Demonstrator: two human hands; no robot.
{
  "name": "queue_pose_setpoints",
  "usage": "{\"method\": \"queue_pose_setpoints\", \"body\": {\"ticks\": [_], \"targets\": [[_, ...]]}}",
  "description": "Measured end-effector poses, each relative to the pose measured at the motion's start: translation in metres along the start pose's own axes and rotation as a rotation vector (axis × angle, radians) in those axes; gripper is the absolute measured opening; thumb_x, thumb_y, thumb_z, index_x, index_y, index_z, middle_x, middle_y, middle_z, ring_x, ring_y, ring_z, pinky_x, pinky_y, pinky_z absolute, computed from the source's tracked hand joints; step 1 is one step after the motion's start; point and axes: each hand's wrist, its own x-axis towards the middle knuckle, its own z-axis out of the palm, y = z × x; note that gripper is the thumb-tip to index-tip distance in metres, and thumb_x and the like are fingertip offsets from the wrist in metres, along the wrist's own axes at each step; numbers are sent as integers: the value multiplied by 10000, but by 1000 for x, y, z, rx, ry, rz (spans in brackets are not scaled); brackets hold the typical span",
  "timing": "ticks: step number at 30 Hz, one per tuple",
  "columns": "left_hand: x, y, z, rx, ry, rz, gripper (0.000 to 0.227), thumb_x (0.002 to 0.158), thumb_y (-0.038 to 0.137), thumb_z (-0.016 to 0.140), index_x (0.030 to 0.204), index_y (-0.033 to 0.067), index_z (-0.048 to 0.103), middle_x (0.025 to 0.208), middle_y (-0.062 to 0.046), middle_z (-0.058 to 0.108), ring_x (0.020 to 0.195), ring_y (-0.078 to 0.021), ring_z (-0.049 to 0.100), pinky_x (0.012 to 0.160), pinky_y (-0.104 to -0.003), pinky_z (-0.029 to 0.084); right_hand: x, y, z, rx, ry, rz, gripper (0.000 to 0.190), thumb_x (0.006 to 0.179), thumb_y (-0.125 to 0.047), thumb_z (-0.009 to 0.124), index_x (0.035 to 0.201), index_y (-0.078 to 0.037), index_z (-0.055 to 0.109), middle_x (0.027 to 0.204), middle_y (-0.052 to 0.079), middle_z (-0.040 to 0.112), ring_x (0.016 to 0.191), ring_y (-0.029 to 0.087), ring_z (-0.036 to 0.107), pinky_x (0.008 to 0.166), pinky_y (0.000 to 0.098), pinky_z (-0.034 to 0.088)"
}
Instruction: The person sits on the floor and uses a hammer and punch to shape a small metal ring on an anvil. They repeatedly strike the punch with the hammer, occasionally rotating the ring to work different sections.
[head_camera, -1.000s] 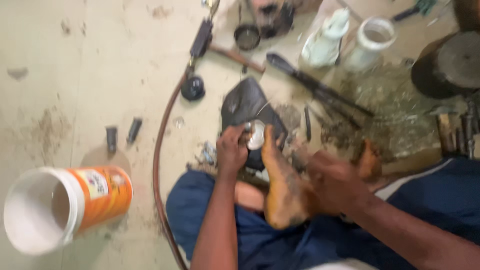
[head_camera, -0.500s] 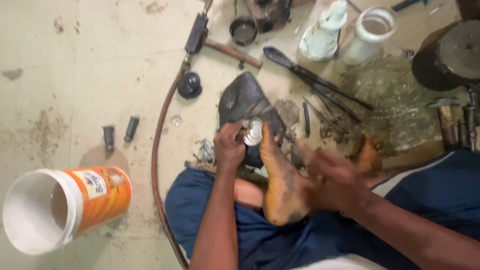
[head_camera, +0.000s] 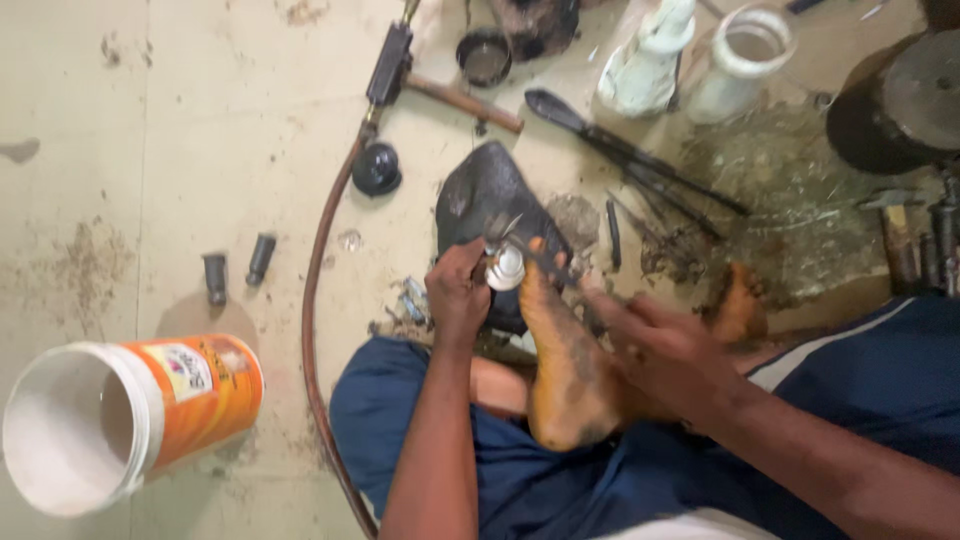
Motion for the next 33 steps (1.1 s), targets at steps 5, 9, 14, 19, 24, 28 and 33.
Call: {"method": "queue_pose_setpoints", "body": {"ticks": [5,9,14,19,24,28,33], "targets": [[15,7,1,-94,7,-94,199,907,111,716,1090,53,767,888,-166,739,804,-352,741,709,-394,570,6,0,-6,-10,82,-92,685,848,-3,662,1499,-153,511,821,88,565,653,256,580,572,392,500],[25,7,2,-73,31,9,177,951,145,710,1107,71,747,975,-167,754,878,-347,754,777,-381,586,10,2,-6,-21,-23,-25,680,820,-42,709,1465,-186,550,751,87,538,568,249,562,535,406,491],[7,8,-2,-16,-34,-138,182,926,83,688,1088,41,762,1004,-181,763,935,-331,759,821,-374,592,-5,1,4,-84,16,-35,659,841,-53,696,1469,-201,560,785,93,562,583,257,577,540,394,500],[18,5,-2,-426,158,-219,228,934,-19,666,1143,9,753,1110,-136,783,1033,-211,758,891,-329,597,6,29,-12,-58,170,179,700,832,-65,670,1507,-195,538,727,86,649,573,196,606,648,366,510],[32,2,1,-823,303,-461,201,993,-31,642,1184,-25,704,1177,-118,750,1018,-155,704,821,-292,617,27,84,-25,363,-305,895,520,1030,-159,582,1537,-256,519,760,191,694,619,274,612,597,445,523],[21,-1,-3,-720,280,-487,191,1006,8,645,1183,-26,709,1149,-104,757,1012,-149,722,849,-290,626,57,70,-8,-565,-211,87,278,993,-334,672,1229,-189,701,1096,127,703,938,267,686,803,404,562],[24,0,-4,-684,308,-512,192,1003,36,639,1177,-5,710,1129,-85,763,1003,-141,731,831,-286,640,154,10,44,-23,-242,-77,376,921,-202,651,1274,-79,694,1206,180,667,1059,331,651,900,435,536]]}}
